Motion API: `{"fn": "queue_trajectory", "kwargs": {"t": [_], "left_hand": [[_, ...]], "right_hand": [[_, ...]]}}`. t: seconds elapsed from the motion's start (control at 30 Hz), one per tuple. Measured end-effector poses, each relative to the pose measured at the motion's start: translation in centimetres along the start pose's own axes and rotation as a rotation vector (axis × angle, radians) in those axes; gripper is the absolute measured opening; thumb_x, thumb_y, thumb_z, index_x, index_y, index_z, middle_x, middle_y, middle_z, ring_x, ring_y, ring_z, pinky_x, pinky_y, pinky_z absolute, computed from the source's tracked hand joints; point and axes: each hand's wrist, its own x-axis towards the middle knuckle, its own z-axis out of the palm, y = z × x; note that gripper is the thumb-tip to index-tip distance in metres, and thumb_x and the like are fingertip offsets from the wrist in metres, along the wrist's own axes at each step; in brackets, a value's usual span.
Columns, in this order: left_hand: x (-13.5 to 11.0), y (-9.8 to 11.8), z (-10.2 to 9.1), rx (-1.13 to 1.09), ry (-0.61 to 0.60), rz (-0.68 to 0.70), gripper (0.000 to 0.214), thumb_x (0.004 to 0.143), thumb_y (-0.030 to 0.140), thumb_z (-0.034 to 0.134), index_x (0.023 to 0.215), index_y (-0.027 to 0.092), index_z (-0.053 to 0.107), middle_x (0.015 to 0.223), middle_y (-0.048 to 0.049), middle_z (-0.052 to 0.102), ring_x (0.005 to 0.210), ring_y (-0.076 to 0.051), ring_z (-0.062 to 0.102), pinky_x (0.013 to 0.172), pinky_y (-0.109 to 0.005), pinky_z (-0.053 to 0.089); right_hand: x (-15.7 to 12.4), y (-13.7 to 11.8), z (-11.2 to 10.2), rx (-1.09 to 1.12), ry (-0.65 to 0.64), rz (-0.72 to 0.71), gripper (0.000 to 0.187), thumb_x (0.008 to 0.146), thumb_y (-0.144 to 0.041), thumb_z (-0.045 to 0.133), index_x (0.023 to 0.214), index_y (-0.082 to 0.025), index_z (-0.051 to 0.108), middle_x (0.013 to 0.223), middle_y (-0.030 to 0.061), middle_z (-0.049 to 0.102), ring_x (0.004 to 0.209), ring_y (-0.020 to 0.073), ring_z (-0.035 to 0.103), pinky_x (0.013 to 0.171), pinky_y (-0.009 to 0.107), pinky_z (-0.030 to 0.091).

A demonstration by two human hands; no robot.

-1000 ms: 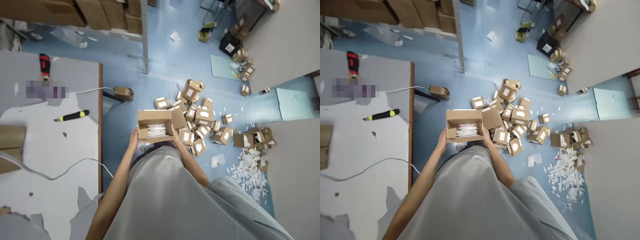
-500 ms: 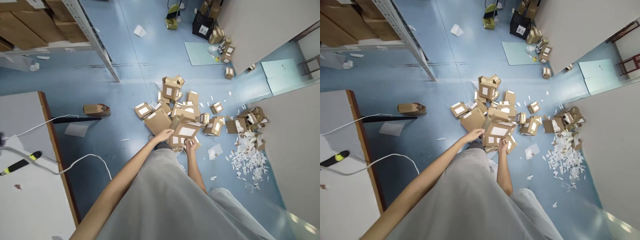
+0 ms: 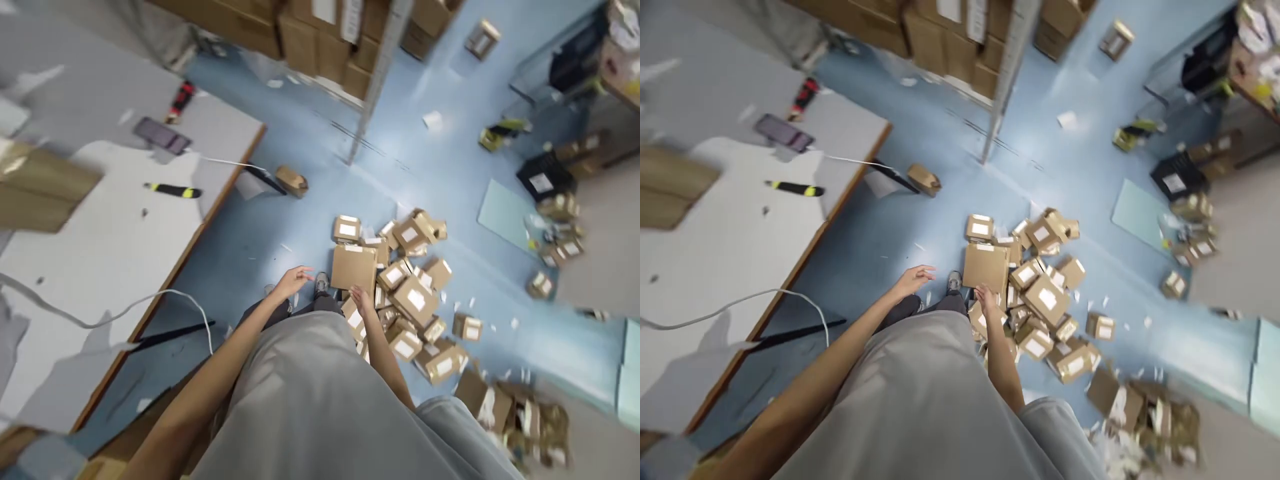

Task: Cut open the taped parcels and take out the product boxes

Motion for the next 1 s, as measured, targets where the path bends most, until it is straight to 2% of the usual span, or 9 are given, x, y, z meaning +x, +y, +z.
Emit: {"fn": "queue_trajectory", "kwargs": {"t": [0.07,0.17,0.23,0.33,0.5,0.63,0.7,0.83,1.0], "left_hand": [[-2.1,-1.3,-4.2,-0.101,0.155,-0.041,0.05,0.073,0.049,0.079,0.114,0.021,0.084,0.1,-0.0155,0.091,0.102,-0.038,0.087,0.098,-0.052,0.069],[-5.6,-3.8,-9.3,-0.348,0.372,-0.107,0.056,0.071,0.054,0.087,0.117,0.022,0.083,0.106,-0.0161,0.091,0.113,-0.039,0.087,0.109,-0.055,0.068],[-7.5,-5.5,-12.2,-0.509,0.502,-0.132,0.06,0.07,0.057,0.091,0.119,0.022,0.083,0.107,-0.0155,0.091,0.117,-0.039,0.087,0.114,-0.057,0.067],[-9.4,-7.5,-16.5,-0.632,0.64,-0.124,0.063,0.074,0.06,0.092,0.122,0.02,0.083,0.107,-0.015,0.09,0.12,-0.037,0.087,0.118,-0.056,0.066],[-11.3,-9.1,-24.2,-0.732,0.777,-0.04,0.061,0.082,0.061,0.09,0.124,0.018,0.083,0.099,-0.0131,0.088,0.117,-0.037,0.087,0.119,-0.057,0.066],[-13.1,-9.5,-30.0,-0.779,0.851,0.029,0.058,0.085,0.06,0.086,0.123,0.017,0.083,0.09,-0.0106,0.086,0.114,-0.038,0.088,0.12,-0.059,0.066],[-14.2,-9.8,-32.5,-0.805,0.882,0.073,0.058,0.086,0.059,0.084,0.125,0.017,0.083,0.093,-0.0113,0.087,0.115,-0.037,0.088,0.122,-0.059,0.064],[-16.3,-9.8,-36.6,-0.872,0.943,0.142,0.059,0.084,0.057,0.082,0.129,0.018,0.081,0.114,-0.0163,0.091,0.124,-0.036,0.086,0.125,-0.059,0.062],[-17.9,-8.5,-40.5,-0.948,1.013,0.193,0.065,0.075,0.05,0.087,0.132,0.018,0.079,0.132,-0.02,0.089,0.124,-0.036,0.087,0.127,-0.06,0.061]], "right_hand": [[2.3,-1.6,3.6,-0.091,-0.072,0.048,0.03,0.091,-0.05,0.087,0.087,-0.025,0.072,0.083,0.0078,0.082,0.094,0.0289,0.084,0.11,0.055,0.069],[4.2,-3.4,9.9,-0.211,-0.188,0.057,0.029,0.086,-0.049,0.088,0.09,-0.025,0.073,0.085,0.0079,0.083,0.094,0.0281,0.085,0.113,0.054,0.068],[4.6,-4.0,14.5,-0.281,-0.265,0.044,0.03,0.085,-0.05,0.09,0.092,-0.025,0.074,0.089,0.0084,0.085,0.094,0.0273,0.085,0.112,0.052,0.068],[4.1,-4.2,22.1,-0.387,-0.371,0.016,0.034,0.085,-0.051,0.092,0.097,-0.024,0.075,0.092,0.0085,0.086,0.092,0.0257,0.084,0.107,0.048,0.07],[1.2,-3.6,35.2,-0.554,-0.539,-0.057,0.031,0.088,-0.047,0.091,0.098,-0.023,0.075,0.094,0.0079,0.086,0.088,0.023,0.084,0.103,0.045,0.069],[-2.3,-2.8,45.2,-0.645,-0.666,-0.171,0.029,0.088,-0.045,0.09,0.1,-0.022,0.077,0.102,0.0076,0.087,0.093,0.0209,0.082,0.103,0.04,0.068],[-4.0,-2.4,50.2,-0.698,-0.724,-0.234,0.03,0.089,-0.047,0.09,0.102,-0.023,0.078,0.102,0.0072,0.087,0.098,0.0221,0.082,0.103,0.04,0.068],[-6.9,-2.5,60.0,-0.817,-0.837,-0.372,0.036,0.089,-0.05,0.092,0.109,-0.021,0.082,0.111,0.0094,0.088,0.116,0.0271,0.081,0.11,0.043,0.066],[-9.5,-3.7,71.7,-0.93,-0.939,-0.563,0.057,0.088,-0.054,0.097,0.131,-0.02,0.083,0.152,0.0168,0.08,0.151,0.0343,0.07,0.131,0.049,0.055]]}}
